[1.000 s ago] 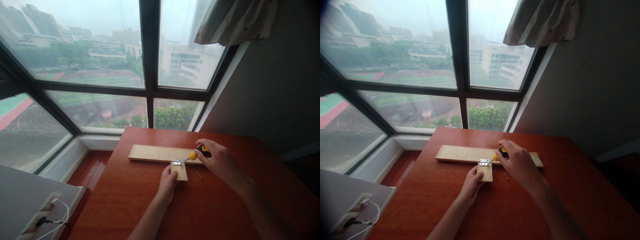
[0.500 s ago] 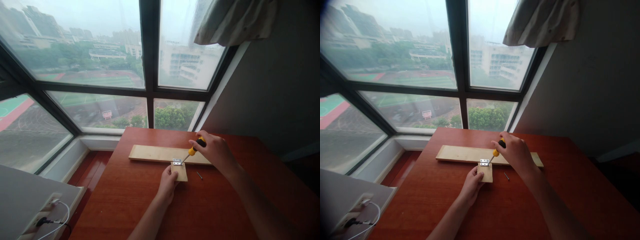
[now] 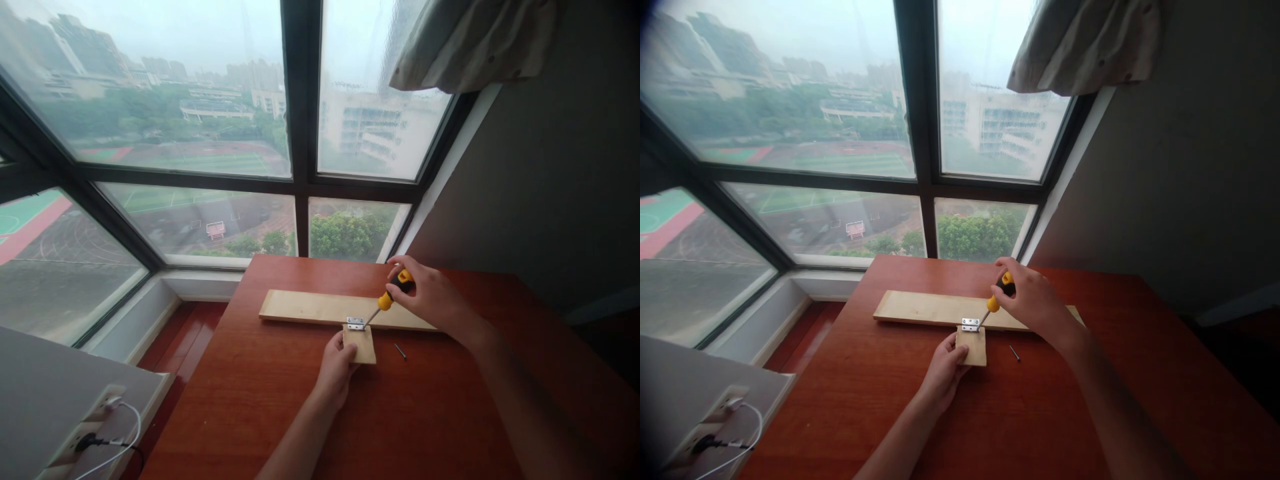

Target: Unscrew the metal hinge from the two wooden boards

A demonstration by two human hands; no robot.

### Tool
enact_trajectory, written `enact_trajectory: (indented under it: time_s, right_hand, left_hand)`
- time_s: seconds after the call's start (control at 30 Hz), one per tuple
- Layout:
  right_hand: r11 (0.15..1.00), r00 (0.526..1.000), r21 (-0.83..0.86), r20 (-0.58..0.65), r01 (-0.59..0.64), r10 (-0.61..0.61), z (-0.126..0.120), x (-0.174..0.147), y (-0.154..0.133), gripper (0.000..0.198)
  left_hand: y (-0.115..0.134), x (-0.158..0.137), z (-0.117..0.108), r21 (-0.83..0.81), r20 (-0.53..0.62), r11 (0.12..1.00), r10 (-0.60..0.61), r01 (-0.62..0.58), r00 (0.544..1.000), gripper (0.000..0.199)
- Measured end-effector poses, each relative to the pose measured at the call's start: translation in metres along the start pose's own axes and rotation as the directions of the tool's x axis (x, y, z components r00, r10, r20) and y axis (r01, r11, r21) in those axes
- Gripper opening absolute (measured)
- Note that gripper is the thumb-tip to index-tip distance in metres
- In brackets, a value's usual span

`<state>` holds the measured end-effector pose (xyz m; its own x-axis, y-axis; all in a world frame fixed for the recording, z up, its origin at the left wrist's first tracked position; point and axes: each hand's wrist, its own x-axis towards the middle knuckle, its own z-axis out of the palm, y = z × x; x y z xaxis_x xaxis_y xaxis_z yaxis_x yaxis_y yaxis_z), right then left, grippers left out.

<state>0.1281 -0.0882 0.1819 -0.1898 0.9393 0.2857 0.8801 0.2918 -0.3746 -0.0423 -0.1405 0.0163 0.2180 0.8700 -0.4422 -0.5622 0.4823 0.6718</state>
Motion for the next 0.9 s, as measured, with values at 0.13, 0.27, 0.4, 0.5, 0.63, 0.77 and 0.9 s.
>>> enact_trajectory:
  time_s: [0.13,0.27,0.4,0.5,0.63,0.77,0.9]
  right_hand:
    - [0.982,0.988,0.143,0.073,0.122,-0.133,-0.009,-0.006,-0.008,0.041]
    - [0.996,0.995,0.042,0.044,0.084,-0.086,-0.002,-0.008,-0.009,0.034]
    - [0.998,1.0,-0.066,0.004,0.016,-0.016,0.003,-0.005,-0.007,0.028]
    - [0.999,0.999,-0.021,-0.002,0.038,-0.038,0.0,-0.005,-0.008,0.027]
    - [0.986,0.992,0.126,0.062,0.105,-0.114,-0.006,-0.008,-0.013,0.038]
    - [0.995,0.995,0.056,0.053,0.078,-0.081,-0.003,-0.009,-0.015,0.032]
    - [0.997,1.0,-0.069,-0.003,0.019,-0.019,0.002,-0.007,-0.012,0.026]
  left_hand:
    - [-0.001,0.001,-0.001,-0.01,0.009,1.0,0.004,-0.004,1.0,0.039]
    - [-0.003,0.002,-0.002,-0.011,0.022,1.0,0.014,-0.014,1.0,0.039]
    - [-0.002,0.002,-0.002,0.002,0.006,1.0,0.012,-0.012,1.0,0.038]
    - [-0.002,0.002,-0.002,0.004,0.002,1.0,0.012,-0.012,1.0,0.038]
    - [-0.002,0.002,-0.002,-0.009,0.001,1.0,0.011,-0.011,1.0,0.039]
    - [-0.003,0.002,-0.002,-0.017,-0.003,1.0,0.003,-0.003,1.0,0.041]
    - [-0.003,0.002,-0.002,-0.017,0.001,1.0,0.005,-0.005,1.0,0.04]
